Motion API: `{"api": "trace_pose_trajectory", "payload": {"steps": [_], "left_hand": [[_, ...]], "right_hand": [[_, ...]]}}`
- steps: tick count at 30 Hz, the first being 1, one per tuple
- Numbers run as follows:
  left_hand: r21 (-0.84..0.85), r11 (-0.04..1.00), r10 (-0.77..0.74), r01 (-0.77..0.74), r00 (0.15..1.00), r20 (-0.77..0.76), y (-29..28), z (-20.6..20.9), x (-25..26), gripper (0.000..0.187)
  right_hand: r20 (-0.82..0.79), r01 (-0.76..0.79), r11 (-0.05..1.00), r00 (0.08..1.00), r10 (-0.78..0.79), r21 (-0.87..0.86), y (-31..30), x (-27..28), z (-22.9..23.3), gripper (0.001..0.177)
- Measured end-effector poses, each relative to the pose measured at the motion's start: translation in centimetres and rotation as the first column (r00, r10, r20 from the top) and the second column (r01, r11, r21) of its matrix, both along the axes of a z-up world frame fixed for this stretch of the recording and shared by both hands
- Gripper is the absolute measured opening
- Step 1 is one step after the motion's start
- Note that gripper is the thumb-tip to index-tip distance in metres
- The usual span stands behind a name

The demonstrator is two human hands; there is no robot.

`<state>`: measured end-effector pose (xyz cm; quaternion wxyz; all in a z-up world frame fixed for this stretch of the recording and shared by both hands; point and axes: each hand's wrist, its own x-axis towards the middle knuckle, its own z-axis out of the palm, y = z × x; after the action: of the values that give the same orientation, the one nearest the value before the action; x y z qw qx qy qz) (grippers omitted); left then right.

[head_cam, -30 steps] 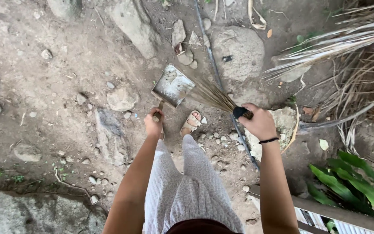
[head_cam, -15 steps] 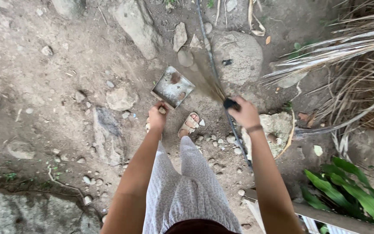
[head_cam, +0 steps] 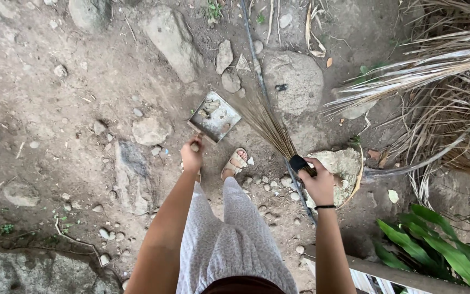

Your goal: Sweeping dirt and debris from an outdoor area with tree roots into a metal dustpan using a small hand broom.

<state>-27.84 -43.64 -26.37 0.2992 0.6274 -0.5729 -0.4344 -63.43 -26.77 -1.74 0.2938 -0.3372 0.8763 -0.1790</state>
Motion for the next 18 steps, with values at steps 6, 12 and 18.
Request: {"api": "trace_pose_trajectory", "payload": {"steps": [6, 12, 18], "left_hand": [[0.08, 0.996, 0.06, -0.05, 0.99, -0.126, 1.3, 5.7, 5.7, 0.02], [0.087, 0.996, 0.013, 0.004, 0.98, -0.201, -0.3, 7.4, 9.6, 0.018], [0.076, 0.993, -0.079, 0.086, 0.993, -0.093, -1.6, 8.2, 9.8, 0.019]], "right_hand": [[0.142, 0.163, 0.973, 0.98, -0.141, -0.163, 0.4, 1.1, 0.8, 0.046], [0.31, 0.262, 0.934, 0.933, -0.181, -0.244, -3.9, 4.3, -4.8, 0.049], [0.013, -0.058, 0.997, 0.998, 0.059, -0.049, -10.0, 12.4, -14.4, 0.059]]}}
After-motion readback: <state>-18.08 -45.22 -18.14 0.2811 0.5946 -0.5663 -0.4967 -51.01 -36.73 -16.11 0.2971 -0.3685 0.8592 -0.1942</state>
